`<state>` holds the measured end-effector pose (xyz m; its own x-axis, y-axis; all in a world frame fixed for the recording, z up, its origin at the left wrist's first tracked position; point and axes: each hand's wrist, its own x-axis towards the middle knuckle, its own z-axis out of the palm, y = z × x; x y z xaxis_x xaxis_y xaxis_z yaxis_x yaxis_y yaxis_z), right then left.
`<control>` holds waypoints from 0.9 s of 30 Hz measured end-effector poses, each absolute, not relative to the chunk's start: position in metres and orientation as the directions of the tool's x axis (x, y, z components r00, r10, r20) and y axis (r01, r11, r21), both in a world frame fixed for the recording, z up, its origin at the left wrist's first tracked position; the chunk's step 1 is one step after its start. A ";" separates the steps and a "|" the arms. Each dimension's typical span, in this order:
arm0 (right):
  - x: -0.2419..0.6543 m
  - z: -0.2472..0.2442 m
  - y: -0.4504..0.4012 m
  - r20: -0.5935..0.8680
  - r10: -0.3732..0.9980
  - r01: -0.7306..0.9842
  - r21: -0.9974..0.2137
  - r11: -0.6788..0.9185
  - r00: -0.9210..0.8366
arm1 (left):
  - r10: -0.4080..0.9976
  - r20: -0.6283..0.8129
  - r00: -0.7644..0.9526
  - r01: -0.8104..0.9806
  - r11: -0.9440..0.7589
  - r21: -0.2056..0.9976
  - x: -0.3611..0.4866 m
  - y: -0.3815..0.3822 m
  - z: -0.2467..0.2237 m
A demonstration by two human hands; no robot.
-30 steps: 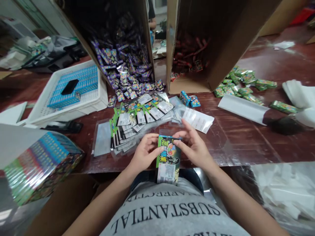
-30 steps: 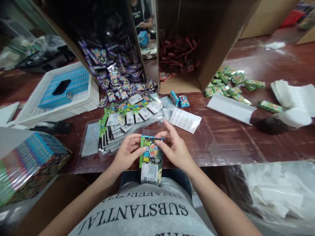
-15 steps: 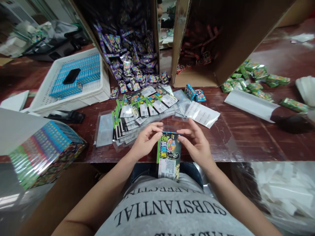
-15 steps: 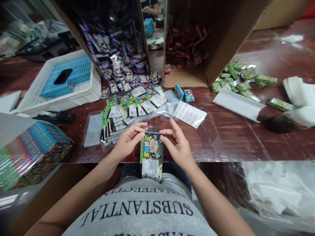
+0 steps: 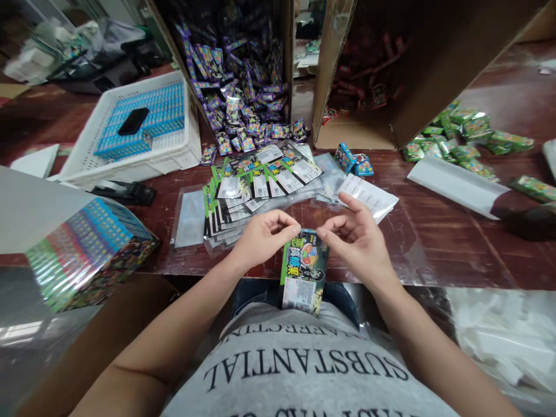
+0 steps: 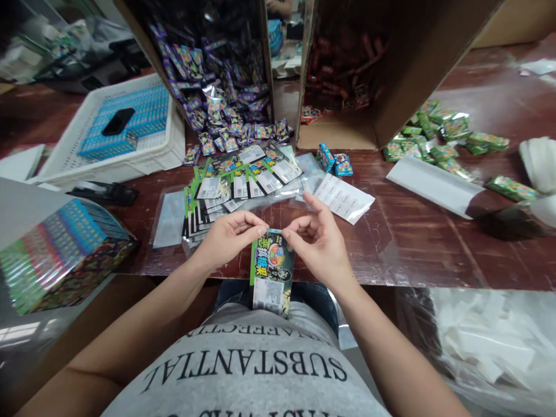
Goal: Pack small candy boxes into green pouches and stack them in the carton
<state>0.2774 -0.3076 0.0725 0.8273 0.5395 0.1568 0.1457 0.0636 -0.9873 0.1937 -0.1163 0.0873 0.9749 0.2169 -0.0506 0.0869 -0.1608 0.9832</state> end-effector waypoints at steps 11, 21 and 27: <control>0.286 0.077 -0.324 0.111 0.629 0.101 -0.994 0.051 0.770 | 0.084 -0.037 0.996 0.041 -0.047 0.998 0.188 -0.103 0.083; 0.307 0.107 -0.317 0.203 0.861 0.545 -0.833 -0.098 0.466 | 0.133 -0.006 0.991 0.021 -0.110 0.994 0.190 -0.113 0.083; 0.304 0.103 -0.307 0.315 0.812 0.757 -0.616 -0.219 0.491 | 0.143 -0.032 0.989 0.044 -0.080 0.996 0.191 -0.115 0.082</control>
<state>0.3042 -0.3066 0.1026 0.4914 0.8121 0.3147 0.7568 -0.2193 -0.6157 0.1906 -0.1153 0.0824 0.9892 0.1429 -0.0318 0.0436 -0.0801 0.9958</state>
